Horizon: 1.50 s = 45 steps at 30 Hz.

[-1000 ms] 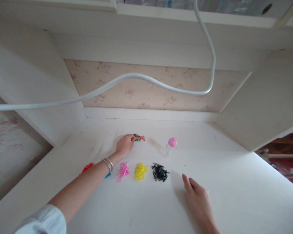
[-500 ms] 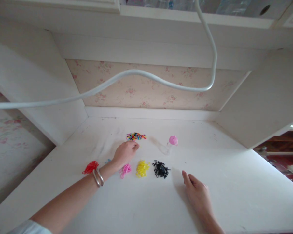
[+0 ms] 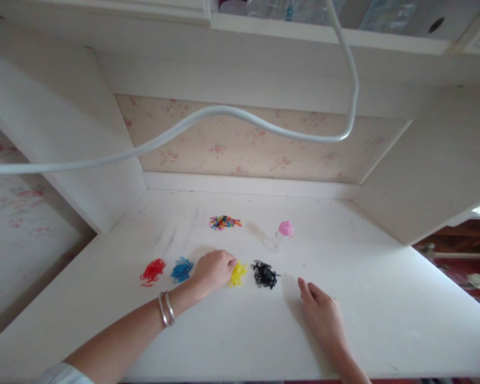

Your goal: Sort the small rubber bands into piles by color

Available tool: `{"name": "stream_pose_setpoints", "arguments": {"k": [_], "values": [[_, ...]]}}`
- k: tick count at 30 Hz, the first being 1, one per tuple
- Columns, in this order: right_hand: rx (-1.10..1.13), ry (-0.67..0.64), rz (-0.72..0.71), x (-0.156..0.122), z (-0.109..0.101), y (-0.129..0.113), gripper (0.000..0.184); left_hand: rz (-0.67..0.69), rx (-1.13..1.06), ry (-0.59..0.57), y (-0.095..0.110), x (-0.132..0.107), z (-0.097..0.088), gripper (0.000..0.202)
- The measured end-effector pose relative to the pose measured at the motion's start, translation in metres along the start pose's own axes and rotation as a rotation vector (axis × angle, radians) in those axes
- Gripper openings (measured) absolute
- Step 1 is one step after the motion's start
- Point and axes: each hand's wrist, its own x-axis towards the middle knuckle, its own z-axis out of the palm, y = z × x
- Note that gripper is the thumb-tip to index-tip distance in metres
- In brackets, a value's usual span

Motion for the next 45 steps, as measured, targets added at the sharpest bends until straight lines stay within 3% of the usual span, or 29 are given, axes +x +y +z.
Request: {"name": "stream_pose_setpoints", "arguments": {"k": [7, 12, 18, 22, 34, 45], "values": [[-0.006, 0.016, -0.01, -0.001, 0.002, 0.001, 0.054, -0.053, -0.076, 0.131, -0.02, -0.002, -0.034, 0.032], [-0.008, -0.007, 0.008, -0.002, -0.001, -0.002, 0.054, -0.212, -0.211, 0.242, -0.043, -0.045, -0.053, 0.039], [-0.018, -0.019, -0.012, -0.006, -0.002, -0.005, 0.054, -0.447, -0.365, 0.322, -0.075, -0.116, -0.035, 0.04], [-0.041, -0.02, -0.035, -0.012, -0.001, -0.008, 0.054, -0.456, -0.402, 0.298, -0.09, -0.142, -0.016, 0.044], [-0.064, -0.052, -0.027, -0.02, 0.001, -0.011, 0.054, -0.424, -0.55, 0.335, -0.091, -0.148, -0.014, 0.044], [-0.155, -0.036, -0.057, -0.021, 0.003, -0.013, 0.054, -0.406, -0.527, 0.347, -0.093, -0.149, -0.015, 0.042]]}}
